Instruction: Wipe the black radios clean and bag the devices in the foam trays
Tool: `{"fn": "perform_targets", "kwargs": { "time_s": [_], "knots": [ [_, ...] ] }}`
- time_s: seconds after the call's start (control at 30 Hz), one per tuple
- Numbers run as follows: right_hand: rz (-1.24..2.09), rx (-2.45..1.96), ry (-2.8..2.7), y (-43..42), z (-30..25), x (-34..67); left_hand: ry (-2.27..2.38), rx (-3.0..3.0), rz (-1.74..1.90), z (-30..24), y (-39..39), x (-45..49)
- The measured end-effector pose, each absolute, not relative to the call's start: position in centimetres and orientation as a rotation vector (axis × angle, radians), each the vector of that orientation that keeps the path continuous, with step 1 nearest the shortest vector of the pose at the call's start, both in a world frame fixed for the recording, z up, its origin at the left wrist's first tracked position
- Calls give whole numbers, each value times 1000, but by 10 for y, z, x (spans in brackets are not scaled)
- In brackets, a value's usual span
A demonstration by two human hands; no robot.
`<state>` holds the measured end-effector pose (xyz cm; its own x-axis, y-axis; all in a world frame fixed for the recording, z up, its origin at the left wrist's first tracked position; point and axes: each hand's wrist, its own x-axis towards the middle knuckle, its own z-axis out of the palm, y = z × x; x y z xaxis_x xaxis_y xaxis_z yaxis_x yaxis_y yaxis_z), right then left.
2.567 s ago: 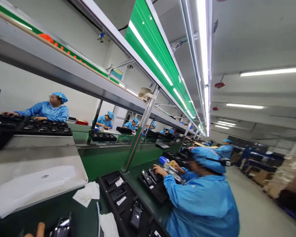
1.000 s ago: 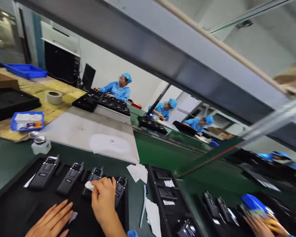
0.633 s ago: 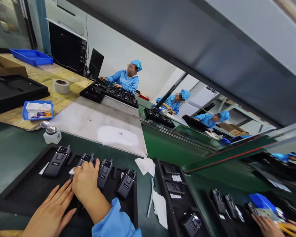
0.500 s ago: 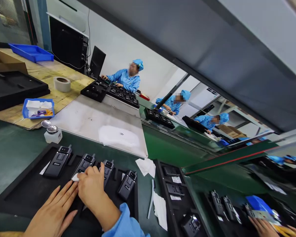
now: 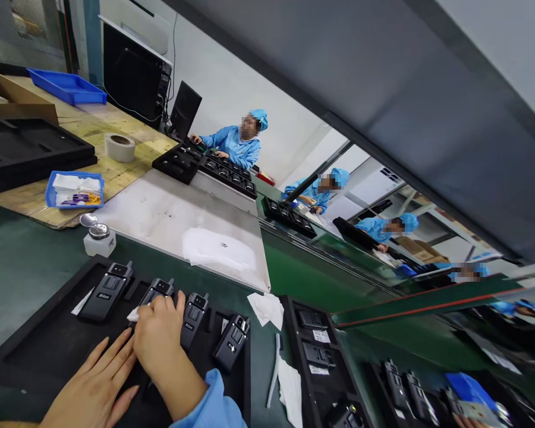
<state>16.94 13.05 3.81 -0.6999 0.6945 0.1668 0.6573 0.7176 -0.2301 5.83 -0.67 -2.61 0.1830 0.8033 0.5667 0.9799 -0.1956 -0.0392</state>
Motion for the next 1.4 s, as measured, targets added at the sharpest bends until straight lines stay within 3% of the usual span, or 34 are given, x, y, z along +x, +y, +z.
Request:
{"fn": "perform_targets", "kwargs": {
  "time_s": [0.27, 0.47, 0.73, 1.03, 1.23, 1.4],
  "knots": [
    [282, -1130, -2661, 131, 43, 158, -1702, -2056, -614, -22, -8, 59],
    [596, -1120, -2530, 129, 55, 155, -1730, -2067, -820, -11, -25, 27],
    [342, -910, -2751, 123, 48, 63, -2008, -1791, -715, -29, -26, -3],
    [267, -912, -2771, 130, 49, 76, -1885, -1848, -683, -33, -29, -4],
    [453, -854, -2795, 131, 50, 76, -1844, -1839, -708, -36, -29, -4],
    [308, -876, -2777, 135, 55, 53, -1859, -1811, -684, -31, -28, -4]
  ]
}}
